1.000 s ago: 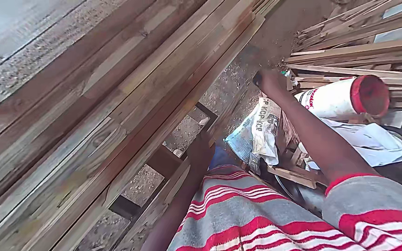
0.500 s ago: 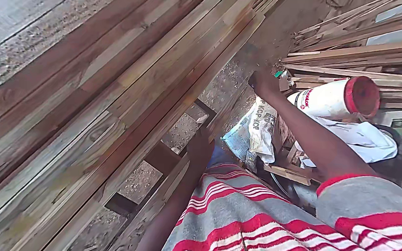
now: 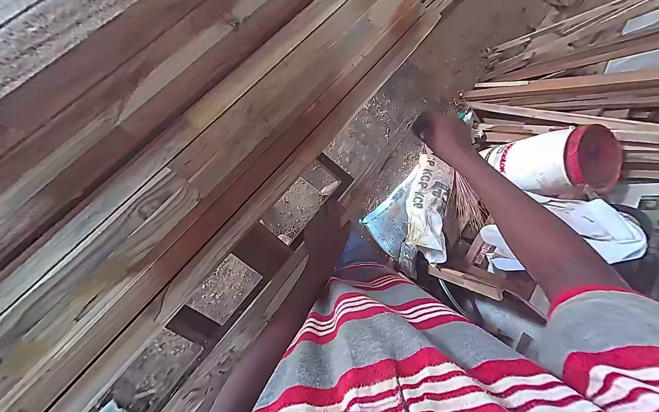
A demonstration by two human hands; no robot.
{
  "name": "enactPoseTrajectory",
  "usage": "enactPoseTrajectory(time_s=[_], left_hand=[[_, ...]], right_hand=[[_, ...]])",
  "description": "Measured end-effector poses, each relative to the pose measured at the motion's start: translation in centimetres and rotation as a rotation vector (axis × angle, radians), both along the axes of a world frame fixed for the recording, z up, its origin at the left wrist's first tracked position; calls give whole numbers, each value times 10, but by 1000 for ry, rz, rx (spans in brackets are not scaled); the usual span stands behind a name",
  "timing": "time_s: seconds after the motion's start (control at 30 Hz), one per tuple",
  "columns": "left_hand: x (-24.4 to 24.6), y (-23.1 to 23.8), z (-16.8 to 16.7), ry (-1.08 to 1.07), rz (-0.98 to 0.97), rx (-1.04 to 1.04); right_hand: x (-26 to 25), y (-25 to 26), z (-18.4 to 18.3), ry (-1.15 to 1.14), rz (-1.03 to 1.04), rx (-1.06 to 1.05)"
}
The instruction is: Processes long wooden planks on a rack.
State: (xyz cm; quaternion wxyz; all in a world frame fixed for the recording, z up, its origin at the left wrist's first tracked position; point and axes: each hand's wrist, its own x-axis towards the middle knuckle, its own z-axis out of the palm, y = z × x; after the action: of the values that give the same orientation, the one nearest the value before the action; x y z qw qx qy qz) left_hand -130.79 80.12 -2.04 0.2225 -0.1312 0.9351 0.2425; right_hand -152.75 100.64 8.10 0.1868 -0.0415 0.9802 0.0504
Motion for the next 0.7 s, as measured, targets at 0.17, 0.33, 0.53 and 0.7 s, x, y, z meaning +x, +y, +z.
enactPoseTrajectory(time_s=[0.17, 0.33, 0.53, 0.7], left_hand=[[-3, -1, 4, -18, 12, 1], [0, -1, 2, 4, 12, 6], [-3, -2, 2, 3, 22, 19], [2, -1, -1, 48, 27, 26]], right_hand=[[29, -31, -6, -2, -46, 55], [31, -25, -3, -38, -30, 8], [53, -52, -3, -93, -19, 11], [40, -45, 5, -15, -114, -10]])
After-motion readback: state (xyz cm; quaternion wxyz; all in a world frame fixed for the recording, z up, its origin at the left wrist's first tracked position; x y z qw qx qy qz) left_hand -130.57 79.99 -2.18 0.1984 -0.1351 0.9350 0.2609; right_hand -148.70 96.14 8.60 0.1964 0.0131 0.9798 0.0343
